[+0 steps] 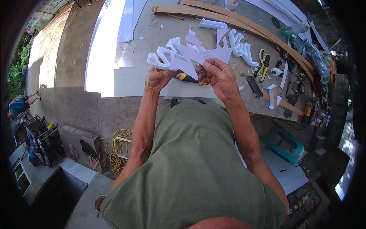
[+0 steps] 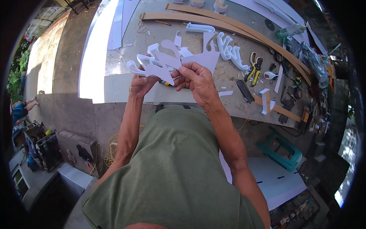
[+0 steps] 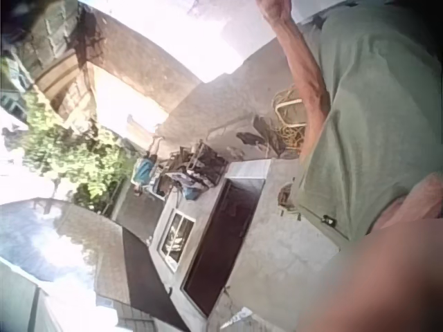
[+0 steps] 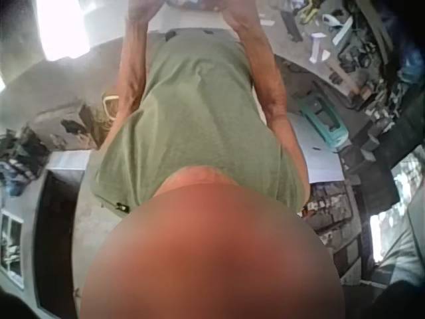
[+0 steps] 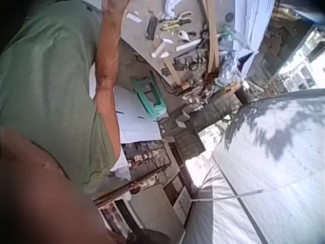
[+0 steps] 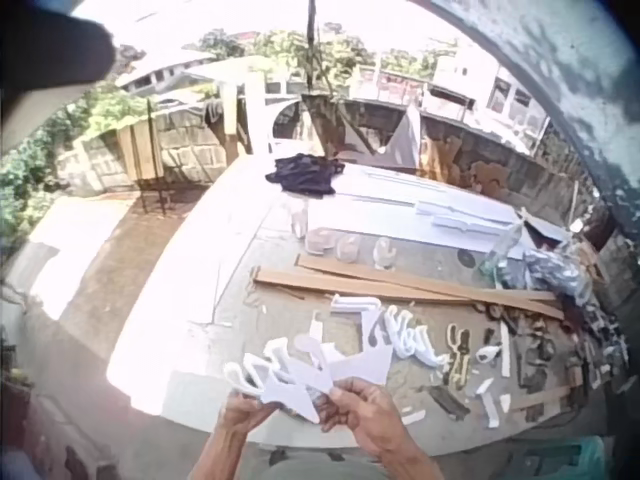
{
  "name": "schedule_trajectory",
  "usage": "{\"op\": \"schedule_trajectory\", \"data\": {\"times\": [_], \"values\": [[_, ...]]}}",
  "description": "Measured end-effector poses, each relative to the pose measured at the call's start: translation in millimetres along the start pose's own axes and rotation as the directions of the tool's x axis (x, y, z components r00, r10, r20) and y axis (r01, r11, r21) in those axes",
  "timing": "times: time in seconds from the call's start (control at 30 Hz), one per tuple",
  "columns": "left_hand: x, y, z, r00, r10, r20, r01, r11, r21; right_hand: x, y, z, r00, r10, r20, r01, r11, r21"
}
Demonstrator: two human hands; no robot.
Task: The person is finishing white foam-board or plastic letters for a sign, including sanding edges, applying adhesive, and arranging them on a table.
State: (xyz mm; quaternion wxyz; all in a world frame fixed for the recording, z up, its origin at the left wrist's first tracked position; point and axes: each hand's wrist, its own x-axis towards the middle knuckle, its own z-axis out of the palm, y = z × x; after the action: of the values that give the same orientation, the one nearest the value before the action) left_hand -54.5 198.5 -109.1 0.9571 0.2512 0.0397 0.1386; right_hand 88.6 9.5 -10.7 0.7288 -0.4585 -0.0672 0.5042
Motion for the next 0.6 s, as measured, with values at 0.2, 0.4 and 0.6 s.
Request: {"op": "schedule_trajectory", "data": {"times": [0.2,0.4,0.6], "values": [[-14,-9,12,0.998,0.005,-0.059,-0.004,1.0,0.015,-3,-13,-3,0.995,0.001,0.104,0.009,0.996,-0.092],[-26,-22,13,0.999,0.034,-0.012,-0.035,0.996,-0.077,-6,-28,-6,0.986,-0.162,0.038,0.166,0.961,-0.221],[-42,-29,26,0.981,0.009,-0.194,-0.023,0.997,-0.07,-15,-38,-3,0.888,-0.459,0.018,0.373,0.697,-0.612]]}}
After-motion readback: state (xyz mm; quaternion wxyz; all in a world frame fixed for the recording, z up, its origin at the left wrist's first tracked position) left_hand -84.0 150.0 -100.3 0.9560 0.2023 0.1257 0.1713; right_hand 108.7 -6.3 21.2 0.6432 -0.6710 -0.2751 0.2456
